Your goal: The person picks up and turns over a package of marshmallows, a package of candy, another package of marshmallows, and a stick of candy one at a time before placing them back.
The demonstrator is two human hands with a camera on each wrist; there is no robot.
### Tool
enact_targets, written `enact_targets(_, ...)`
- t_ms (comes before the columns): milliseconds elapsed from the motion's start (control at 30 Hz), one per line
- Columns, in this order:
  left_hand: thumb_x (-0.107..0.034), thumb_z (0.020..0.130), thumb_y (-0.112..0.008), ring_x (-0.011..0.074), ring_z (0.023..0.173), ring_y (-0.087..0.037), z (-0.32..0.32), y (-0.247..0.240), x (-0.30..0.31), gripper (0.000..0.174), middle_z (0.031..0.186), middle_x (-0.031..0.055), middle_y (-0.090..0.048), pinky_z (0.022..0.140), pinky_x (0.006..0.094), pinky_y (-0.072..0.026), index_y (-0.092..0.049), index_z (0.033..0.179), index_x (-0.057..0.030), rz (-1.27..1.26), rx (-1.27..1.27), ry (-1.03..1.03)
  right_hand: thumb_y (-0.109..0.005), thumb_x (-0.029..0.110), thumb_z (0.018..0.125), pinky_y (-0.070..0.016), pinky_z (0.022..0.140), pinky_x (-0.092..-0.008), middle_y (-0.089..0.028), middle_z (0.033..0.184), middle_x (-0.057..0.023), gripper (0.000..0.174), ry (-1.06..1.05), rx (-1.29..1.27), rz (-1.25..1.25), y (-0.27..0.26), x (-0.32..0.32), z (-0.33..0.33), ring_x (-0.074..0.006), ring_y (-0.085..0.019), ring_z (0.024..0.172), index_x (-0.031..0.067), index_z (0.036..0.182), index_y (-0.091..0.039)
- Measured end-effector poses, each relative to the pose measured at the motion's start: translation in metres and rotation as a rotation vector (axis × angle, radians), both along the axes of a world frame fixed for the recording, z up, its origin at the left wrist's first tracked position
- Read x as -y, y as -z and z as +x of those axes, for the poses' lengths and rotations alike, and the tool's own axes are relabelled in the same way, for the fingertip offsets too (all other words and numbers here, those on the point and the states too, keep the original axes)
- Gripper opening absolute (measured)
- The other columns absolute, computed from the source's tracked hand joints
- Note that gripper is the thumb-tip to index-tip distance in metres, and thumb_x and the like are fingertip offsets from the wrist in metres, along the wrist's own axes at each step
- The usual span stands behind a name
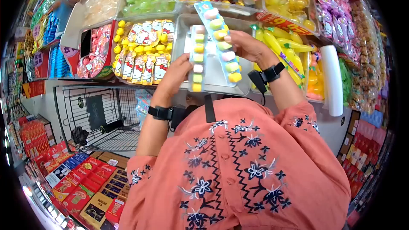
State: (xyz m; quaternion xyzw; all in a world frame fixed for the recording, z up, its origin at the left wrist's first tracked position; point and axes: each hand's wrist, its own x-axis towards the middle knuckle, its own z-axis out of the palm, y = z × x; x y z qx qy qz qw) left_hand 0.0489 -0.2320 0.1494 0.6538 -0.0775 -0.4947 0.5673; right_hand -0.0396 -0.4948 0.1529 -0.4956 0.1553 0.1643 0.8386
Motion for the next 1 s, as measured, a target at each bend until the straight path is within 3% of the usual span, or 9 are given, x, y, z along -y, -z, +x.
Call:
enact_targets(233,-0.014,0.098,-0.047,0.0132,0.101,-0.067,-0.017,-0.013,-0.022,0.036,0.115,0.0044,-0.066,0.085,0.0311,-0.0569,-0.052,0.133,-0.0065,-0.286,-0.062,-0.423,-0.071,0.029,0.090,-0.0533,0.089,-0.0292,-0.066,0.122,-0.0043,0.052,-0.055,0.057,0.000,-0.031,-0.062,0.029,-0.0127,-0.066,0.104,0.0046,0.134,-0.056)
enact_targets(367,-0.018,0.101,-0.047,0.0167,0.115,-0.063,-0.021,-0.015,-0.050,0.038,0.127,0.0075,-0.061,0.097,0.0331,-0.0517,-0.048,0.136,-0.0050,-0.575,-0.129,-0.553,-0.072,0.030,0.089,-0.0483,0.094,-0.0285,-0.064,0.122,-0.0041,0.057,-0.142,0.138,-0.026,-0.041,-0.108,0.048,-0.0116,-0.062,0.108,0.0038,0.136,-0.053)
enact_targets(400,-0.027,0.105,-0.047,0.0125,0.109,-0.059,-0.022,-0.020,-0.056,0.034,0.119,0.0046,-0.060,0.097,0.0323,-0.0477,-0.047,0.131,-0.0042,-0.666,-0.106,-0.567,-0.072,0.030,0.089,-0.0478,0.095,-0.0285,-0.064,0.122,-0.0042,0.057,-0.169,0.144,-0.058,-0.046,-0.118,0.053,-0.0116,-0.061,0.108,0.0036,0.135,-0.052)
enact_targets(533,-0.040,0.104,-0.054,0.0139,0.115,-0.057,-0.030,-0.028,-0.086,0.049,0.127,0.0078,-0.056,0.100,0.0331,-0.0464,-0.043,0.135,-0.0031,-0.627,0.004,-0.691,-0.072,0.031,0.088,-0.0470,0.095,-0.0283,-0.063,0.119,-0.0045,0.057,-0.245,0.199,-0.186,-0.064,-0.168,0.065,-0.0117,-0.059,0.107,0.0029,0.134,-0.053)
enact_targets(600,-0.040,0.105,-0.052,0.0165,0.119,-0.058,-0.033,-0.029,-0.100,0.051,0.131,0.0083,-0.057,0.102,0.0341,-0.0476,-0.043,0.139,-0.0037,-0.631,0.073,-0.745,-0.069,0.031,0.093,-0.0458,0.097,-0.0292,-0.060,0.126,-0.0048,0.060,-0.296,0.260,-0.214,-0.067,-0.192,0.069,-0.0120,-0.056,0.111,0.0030,0.141,-0.047)
enact_targets(833,-0.041,0.105,-0.050,0.0180,0.120,-0.058,-0.049,-0.014,-0.163,0.049,0.131,0.0089,-0.058,0.104,0.0356,-0.0463,-0.048,0.136,-0.0031,-0.668,0.067,-0.932,-0.063,0.032,0.094,-0.0483,0.091,-0.0295,-0.062,0.117,-0.0074,0.049,-0.353,0.495,-0.381,-0.045,-0.274,0.077,-0.0129,-0.059,0.105,0.0003,0.131,-0.052)
enact_targets(867,-0.041,0.105,-0.050,0.0181,0.120,-0.058,-0.051,-0.011,-0.170,0.048,0.131,0.0087,-0.058,0.104,0.0355,-0.0464,-0.049,0.136,-0.0033,-0.682,0.047,-0.953,-0.059,0.031,0.097,-0.0486,0.088,-0.0355,-0.063,0.112,-0.0125,0.043,-0.387,0.514,-0.364,-0.047,-0.283,0.074,-0.0212,-0.061,0.100,-0.0003,0.126,-0.054)
enact_targets(967,-0.040,0.102,-0.057,0.0132,0.112,-0.060,-0.062,-0.002,-0.186,0.044,0.122,0.0047,-0.062,0.094,0.0302,-0.0505,-0.056,0.129,-0.0043,-0.686,-0.009,-1.072,-0.056,0.033,0.099,-0.0461,0.084,-0.0444,-0.061,0.104,-0.0212,0.041,-0.414,0.811,-0.744,-0.002,-0.311,0.081,-0.0345,-0.058,0.092,-0.0030,0.119,-0.055)
enact_targets(1000,-0.040,0.102,-0.057,0.0133,0.112,-0.060,-0.066,0.008,-0.192,0.045,0.122,0.0047,-0.062,0.094,0.0300,-0.0507,-0.056,0.129,-0.0044,-0.685,-0.019,-1.110,-0.053,0.034,0.100,-0.0419,0.083,-0.0500,-0.057,0.099,-0.0279,0.041,-0.319,0.873,-0.882,0.004,-0.323,0.071,-0.0442,-0.053,0.090,-0.0045,0.114,-0.056)
